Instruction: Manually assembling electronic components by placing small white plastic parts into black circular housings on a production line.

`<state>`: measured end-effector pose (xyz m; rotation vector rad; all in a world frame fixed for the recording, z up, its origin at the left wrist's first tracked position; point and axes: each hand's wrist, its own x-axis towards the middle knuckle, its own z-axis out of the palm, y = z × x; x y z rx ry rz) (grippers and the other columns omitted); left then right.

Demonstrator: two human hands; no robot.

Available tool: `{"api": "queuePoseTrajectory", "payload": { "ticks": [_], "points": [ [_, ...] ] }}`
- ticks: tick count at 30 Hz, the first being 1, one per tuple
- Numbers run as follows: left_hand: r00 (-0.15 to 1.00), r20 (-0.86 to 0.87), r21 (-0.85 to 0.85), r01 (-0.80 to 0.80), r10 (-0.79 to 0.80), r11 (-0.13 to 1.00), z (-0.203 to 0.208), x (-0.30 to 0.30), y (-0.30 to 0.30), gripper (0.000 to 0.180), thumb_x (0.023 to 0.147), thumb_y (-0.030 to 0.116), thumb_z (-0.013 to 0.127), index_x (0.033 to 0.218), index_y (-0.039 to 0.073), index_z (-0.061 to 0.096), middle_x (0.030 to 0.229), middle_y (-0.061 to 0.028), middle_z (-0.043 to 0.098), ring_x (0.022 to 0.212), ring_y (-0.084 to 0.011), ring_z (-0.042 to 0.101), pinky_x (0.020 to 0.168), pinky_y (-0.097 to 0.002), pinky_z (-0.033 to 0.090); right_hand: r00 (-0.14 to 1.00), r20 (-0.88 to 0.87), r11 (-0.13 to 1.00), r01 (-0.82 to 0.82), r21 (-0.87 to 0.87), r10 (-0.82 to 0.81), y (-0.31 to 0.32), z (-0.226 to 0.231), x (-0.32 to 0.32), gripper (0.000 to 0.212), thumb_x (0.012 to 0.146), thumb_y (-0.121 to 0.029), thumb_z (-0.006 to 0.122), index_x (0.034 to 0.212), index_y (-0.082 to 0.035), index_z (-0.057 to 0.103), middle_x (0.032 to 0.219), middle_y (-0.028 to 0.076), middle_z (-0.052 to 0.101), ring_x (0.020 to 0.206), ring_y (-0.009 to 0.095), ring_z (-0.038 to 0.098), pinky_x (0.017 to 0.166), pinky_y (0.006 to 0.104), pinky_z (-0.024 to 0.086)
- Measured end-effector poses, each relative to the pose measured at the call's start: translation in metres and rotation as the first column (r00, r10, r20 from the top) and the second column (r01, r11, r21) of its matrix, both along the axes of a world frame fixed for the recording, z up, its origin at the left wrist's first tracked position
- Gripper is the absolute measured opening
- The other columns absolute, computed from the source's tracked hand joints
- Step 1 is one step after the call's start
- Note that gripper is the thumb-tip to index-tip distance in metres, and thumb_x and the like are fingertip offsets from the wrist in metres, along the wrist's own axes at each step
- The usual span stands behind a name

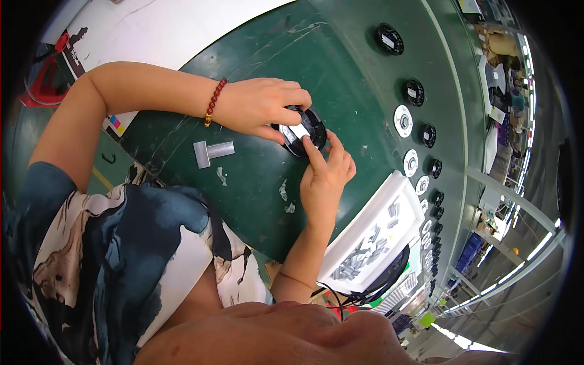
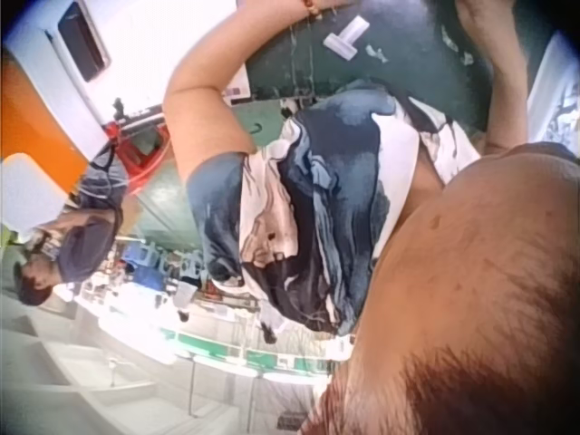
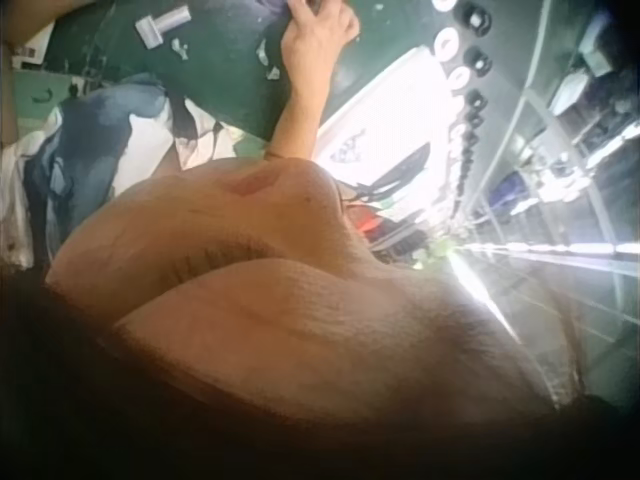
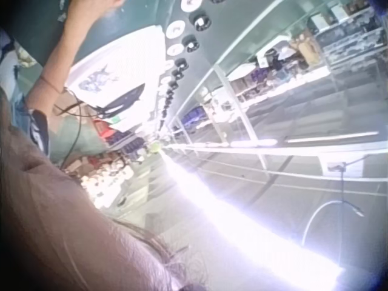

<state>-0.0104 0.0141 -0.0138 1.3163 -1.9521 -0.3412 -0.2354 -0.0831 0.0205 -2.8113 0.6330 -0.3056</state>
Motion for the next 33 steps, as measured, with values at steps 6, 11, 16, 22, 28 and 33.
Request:
{"api": "queuePoseTrajectory", "payload": {
  "ticks": [6,11,16,22,28,33],
  "points": [
    [0.992,0.129,-0.010,0.006,-0.004,1.000,0.002,-0.001,0.002,0.032,0.073,0.024,0.080,0.096,0.006,0.065,0.118,-0.0146,0.054,0.106,-0.0314,0.053,0.092,-0.0435,0.042,1.000,0.010,1.000,0.008,0.008,-0.008,0.005,-0.002,-0.001,0.039,0.081,0.003,0.059,0.113,-0.015,0.072,0.131,0.014,0.054,0.108,0.028,0.054,0.104,0.0466,0.032],
    [0.995,0.101,0.013,0.022,-0.023,1.000,0.004,-0.003,-0.003,0.033,0.073,0.021,0.079,0.098,0.005,0.065,0.124,-0.0168,0.051,0.115,-0.0348,0.050,0.098,-0.0458,0.040,1.000,-0.001,1.000,0.026,0.005,-0.026,0.001,-0.001,-0.009,0.044,0.080,0.004,0.058,0.119,-0.014,0.068,0.133,0.014,0.053,0.108,0.028,0.054,0.105,0.0477,0.031],
    [0.998,0.036,0.052,0.056,-0.058,0.997,0.006,-0.004,-0.004,0.045,0.071,0.016,0.079,0.111,0.005,0.062,0.134,-0.0192,0.048,0.124,-0.0392,0.046,0.104,-0.0483,0.037,0.987,0.023,0.987,0.158,-0.008,-0.158,-0.006,0.024,-0.043,0.050,0.080,0.001,0.059,0.129,-0.011,0.058,0.138,0.014,0.050,0.115,0.031,0.052,0.105,0.0482,0.031],
    [0.997,0.075,0.189,0.016,-0.031,0.982,0.008,0.006,-0.002,0.060,0.071,0.010,0.079,0.126,0.006,0.054,0.141,-0.0192,0.045,0.128,-0.0387,0.046,0.106,-0.0442,0.040,0.688,-0.089,0.674,0.664,-0.323,-0.720,-0.047,0.042,-0.184,0.042,0.081,-0.012,0.067,0.123,-0.012,0.062,0.128,0.013,0.059,0.117,0.033,0.055,0.103,0.0484,0.033],
    [1.000,-0.019,0.144,-0.010,0.013,0.990,0.003,0.006,-0.021,0.060,0.075,0.009,0.077,0.130,0.006,0.052,0.135,-0.0170,0.047,0.121,-0.0379,0.052,0.101,-0.0400,0.046,0.688,-0.140,0.702,0.703,-0.115,-0.712,-0.041,0.015,-0.233,0.051,0.077,-0.018,0.073,0.126,-0.014,0.062,0.129,0.009,0.060,0.118,0.034,0.054,0.103,0.0481,0.038],
    [0.994,0.004,0.010,-0.105,0.105,0.994,0.002,0.033,-0.056,0.065,0.078,0.009,0.074,0.137,0.007,0.048,0.135,-0.0167,0.047,0.122,-0.0366,0.052,0.102,-0.0380,0.044,0.651,-0.226,0.687,0.706,-0.171,-0.725,-0.058,0.023,-0.217,0.052,0.078,-0.010,0.071,0.130,-0.013,0.061,0.127,0.012,0.062,0.118,0.035,0.055,0.098,0.0457,0.043]
  ]
}}
